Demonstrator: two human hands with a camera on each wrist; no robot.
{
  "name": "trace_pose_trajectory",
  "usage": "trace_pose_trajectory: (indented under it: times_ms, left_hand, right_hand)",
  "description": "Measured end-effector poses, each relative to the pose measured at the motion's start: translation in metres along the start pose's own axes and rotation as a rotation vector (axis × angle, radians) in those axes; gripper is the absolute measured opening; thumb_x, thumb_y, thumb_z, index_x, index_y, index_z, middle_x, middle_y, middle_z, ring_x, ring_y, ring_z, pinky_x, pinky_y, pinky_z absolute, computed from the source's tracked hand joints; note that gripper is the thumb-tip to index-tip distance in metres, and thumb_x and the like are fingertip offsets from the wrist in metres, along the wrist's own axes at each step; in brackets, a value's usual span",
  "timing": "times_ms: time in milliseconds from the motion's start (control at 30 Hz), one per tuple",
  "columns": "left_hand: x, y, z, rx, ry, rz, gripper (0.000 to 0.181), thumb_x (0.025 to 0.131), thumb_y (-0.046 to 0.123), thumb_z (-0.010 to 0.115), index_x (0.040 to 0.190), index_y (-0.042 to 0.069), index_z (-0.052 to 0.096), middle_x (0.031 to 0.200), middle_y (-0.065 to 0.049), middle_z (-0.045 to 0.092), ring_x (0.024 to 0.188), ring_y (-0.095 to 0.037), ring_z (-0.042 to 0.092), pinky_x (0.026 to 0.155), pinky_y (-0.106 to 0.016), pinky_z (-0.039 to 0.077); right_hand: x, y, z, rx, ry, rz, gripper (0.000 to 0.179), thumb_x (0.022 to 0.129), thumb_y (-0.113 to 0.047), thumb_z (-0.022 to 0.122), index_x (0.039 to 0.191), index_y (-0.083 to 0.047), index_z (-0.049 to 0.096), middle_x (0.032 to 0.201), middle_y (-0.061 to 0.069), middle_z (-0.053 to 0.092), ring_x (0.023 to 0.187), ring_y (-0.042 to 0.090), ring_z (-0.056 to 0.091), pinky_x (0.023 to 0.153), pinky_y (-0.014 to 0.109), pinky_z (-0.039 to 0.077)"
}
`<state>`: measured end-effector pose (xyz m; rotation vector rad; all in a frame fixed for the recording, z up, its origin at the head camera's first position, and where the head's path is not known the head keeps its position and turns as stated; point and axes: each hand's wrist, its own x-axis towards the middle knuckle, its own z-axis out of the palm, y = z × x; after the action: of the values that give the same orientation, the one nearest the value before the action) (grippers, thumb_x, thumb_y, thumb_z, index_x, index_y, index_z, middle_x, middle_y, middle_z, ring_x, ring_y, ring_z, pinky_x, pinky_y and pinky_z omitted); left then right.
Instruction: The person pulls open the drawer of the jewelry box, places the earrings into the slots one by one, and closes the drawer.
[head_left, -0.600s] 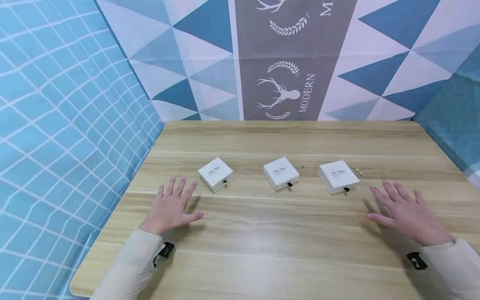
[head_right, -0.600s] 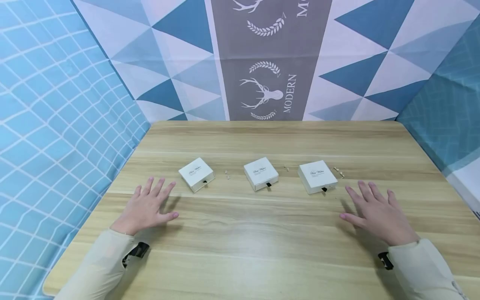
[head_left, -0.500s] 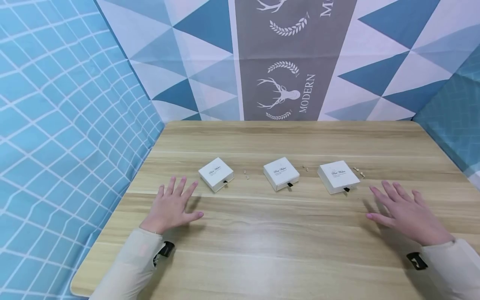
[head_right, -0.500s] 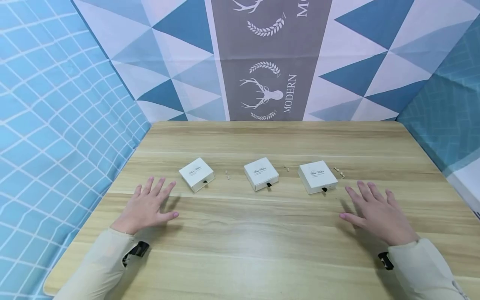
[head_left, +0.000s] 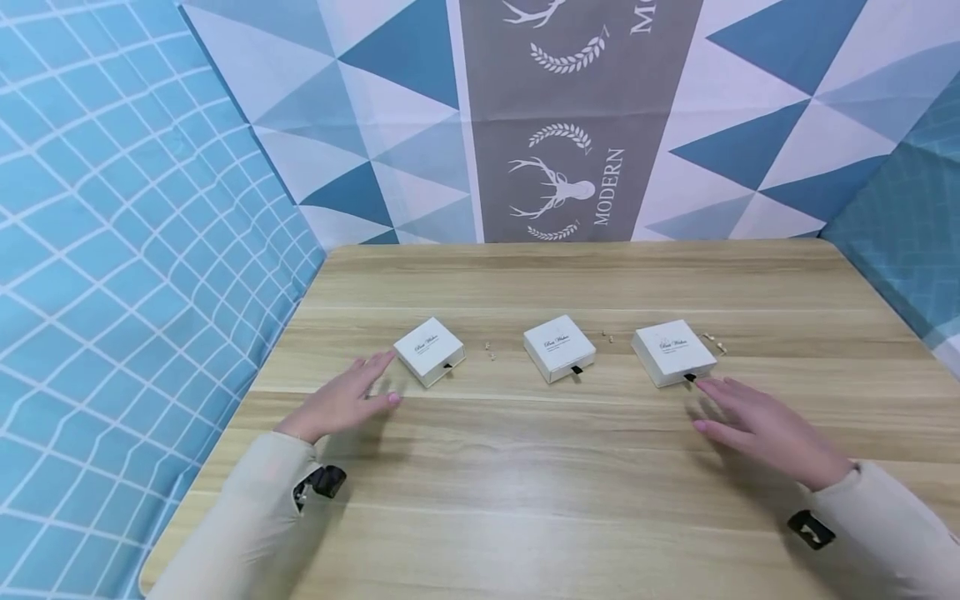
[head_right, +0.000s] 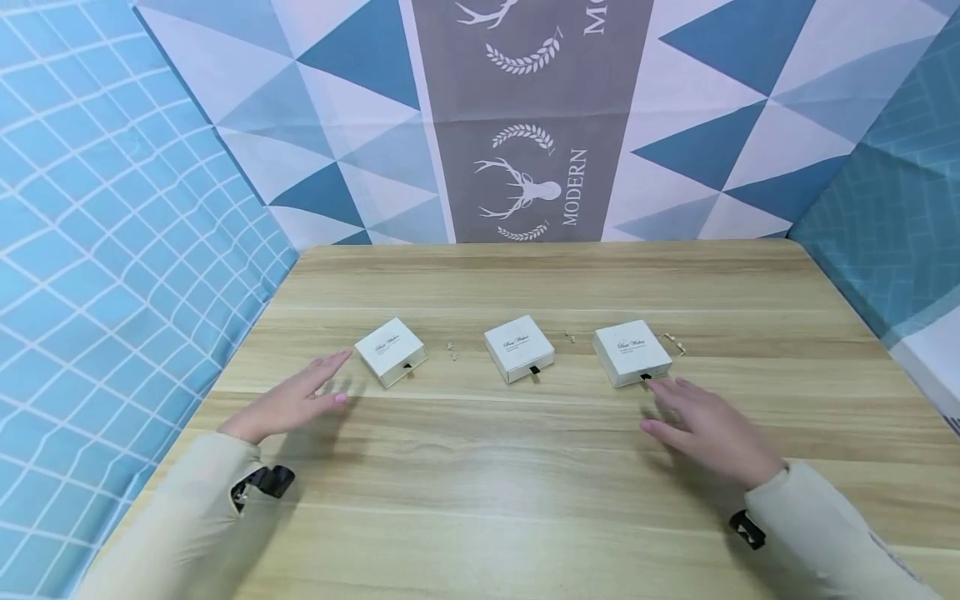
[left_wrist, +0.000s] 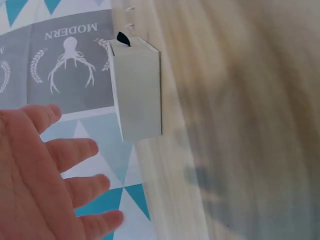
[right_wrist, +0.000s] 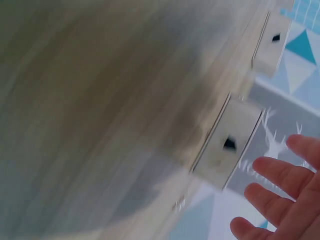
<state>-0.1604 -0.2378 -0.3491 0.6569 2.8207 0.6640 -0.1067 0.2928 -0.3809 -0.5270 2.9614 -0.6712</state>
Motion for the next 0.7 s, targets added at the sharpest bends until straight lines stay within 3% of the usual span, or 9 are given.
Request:
trace_pose_trajectory:
  times_ms: [133,200,267,367,433,467,567,700]
  left_hand:
    - [0.007,0.001,-0.005,-0.148,-0.024,-0.073,0.07,0.097,0.032,0.054,0.148,-0.006,0.024,0.149,-0.029,0.028,0.13,-0.05,0.033,0.106,-0.059,0.027]
    - [0.011,0.0,-0.007,-0.213,-0.025,-0.123,0.069,0.098,0.031,0.053,0.149,-0.005,0.024,0.149,-0.029,0.028,0.131,-0.047,0.034,0.105,-0.057,0.029]
    - [0.017,0.0,-0.009,-0.275,-0.021,-0.15,0.067,0.099,0.03,0.052,0.148,-0.007,0.024,0.148,-0.031,0.028,0.135,-0.047,0.028,0.107,-0.057,0.027]
    - [0.023,-0.002,-0.012,-0.359,-0.021,-0.199,0.065,0.1,0.027,0.05,0.148,-0.007,0.023,0.146,-0.032,0.032,0.134,-0.046,0.03,0.106,-0.056,0.03]
    - [0.027,-0.003,-0.014,-0.423,-0.026,-0.236,0.065,0.101,0.027,0.048,0.149,-0.006,0.021,0.146,-0.032,0.032,0.133,-0.046,0.031,0.104,-0.057,0.032]
    - [0.028,-0.004,-0.015,-0.451,-0.03,-0.259,0.064,0.101,0.028,0.047,0.149,-0.006,0.02,0.146,-0.032,0.032,0.133,-0.046,0.032,0.103,-0.057,0.033]
    - [0.033,-0.006,-0.016,-0.531,-0.043,-0.313,0.065,0.102,0.029,0.044,0.15,-0.004,0.017,0.148,-0.03,0.029,0.133,-0.047,0.029,0.101,-0.06,0.033]
    - [0.04,-0.011,-0.017,-0.599,-0.058,-0.384,0.065,0.102,0.033,0.04,0.152,-0.001,0.015,0.153,-0.027,0.02,0.135,-0.049,0.024,0.104,-0.059,0.031]
  right_hand:
    - [0.005,-0.013,0.003,0.161,-0.017,0.011,0.059,0.094,-0.028,0.062,0.137,0.008,0.045,0.136,0.034,0.044,0.123,0.053,0.04,0.096,0.064,0.034]
    - [0.007,-0.018,0.005,0.24,-0.017,0.026,0.054,0.095,-0.025,0.06,0.137,0.008,0.046,0.135,0.032,0.046,0.123,0.05,0.043,0.096,0.058,0.039]
    - [0.009,-0.02,0.006,0.337,-0.026,0.057,0.051,0.098,-0.024,0.057,0.137,0.007,0.046,0.136,0.029,0.047,0.123,0.034,0.05,0.095,0.041,0.045]
    - [0.012,-0.022,0.006,0.484,-0.047,0.114,0.05,0.1,-0.026,0.051,0.138,0.006,0.045,0.136,0.024,0.05,0.115,0.004,0.052,0.087,0.018,0.045]
    - [0.014,-0.024,0.007,0.571,-0.071,0.139,0.053,0.101,-0.028,0.049,0.14,0.007,0.042,0.135,0.023,0.052,0.108,-0.008,0.05,0.085,0.012,0.042]
    - [0.015,-0.025,0.008,0.609,-0.081,0.143,0.053,0.101,-0.028,0.049,0.14,0.008,0.042,0.134,0.023,0.053,0.106,-0.01,0.051,0.085,0.013,0.043]
    - [0.02,-0.028,0.011,0.736,-0.125,0.177,0.053,0.102,-0.026,0.047,0.139,0.012,0.039,0.129,0.025,0.055,0.104,0.003,0.06,0.085,0.023,0.049]
    - [0.028,-0.032,0.017,0.902,-0.176,0.28,0.052,0.101,-0.023,0.049,0.136,0.014,0.039,0.117,0.02,0.064,0.094,0.012,0.065,0.077,0.033,0.054]
